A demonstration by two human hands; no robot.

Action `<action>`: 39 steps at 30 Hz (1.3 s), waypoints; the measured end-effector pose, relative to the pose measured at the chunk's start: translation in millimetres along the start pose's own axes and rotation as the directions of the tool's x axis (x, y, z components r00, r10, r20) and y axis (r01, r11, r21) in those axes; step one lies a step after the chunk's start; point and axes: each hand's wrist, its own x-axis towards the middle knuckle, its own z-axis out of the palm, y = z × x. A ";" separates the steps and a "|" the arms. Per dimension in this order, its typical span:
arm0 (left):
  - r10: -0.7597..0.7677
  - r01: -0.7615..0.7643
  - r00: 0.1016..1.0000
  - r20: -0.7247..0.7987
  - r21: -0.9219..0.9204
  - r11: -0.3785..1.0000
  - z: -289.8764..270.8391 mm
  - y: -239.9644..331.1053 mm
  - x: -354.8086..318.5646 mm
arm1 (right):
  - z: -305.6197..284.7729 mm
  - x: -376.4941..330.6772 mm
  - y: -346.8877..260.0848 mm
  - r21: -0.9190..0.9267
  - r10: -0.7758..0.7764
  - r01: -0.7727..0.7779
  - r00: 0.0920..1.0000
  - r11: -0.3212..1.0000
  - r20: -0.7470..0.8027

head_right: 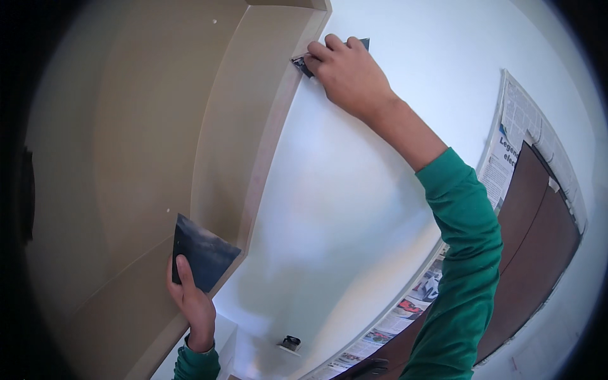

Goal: The person scrapes excess material from the edge of an architectural structure using dual hand scrapers.

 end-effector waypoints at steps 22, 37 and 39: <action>-0.076 0.076 0.997 -0.003 -0.060 0.995 3.9 -1.3 0.9 | -28.6 -21.2 6.6 0.273 0.176 -0.165 0.984 0.948 -0.017; -0.453 0.798 0.599 0.660 -0.451 0.399 56.4 43.4 1.4 | -123.2 -114.7 -110.1 0.705 -0.051 0.397 0.888 0.588 -0.457; -0.431 0.749 0.662 0.613 -0.519 0.412 51.8 41.1 1.2 | -118.0 -107.4 -94.4 0.634 -0.150 0.413 0.892 0.653 -0.426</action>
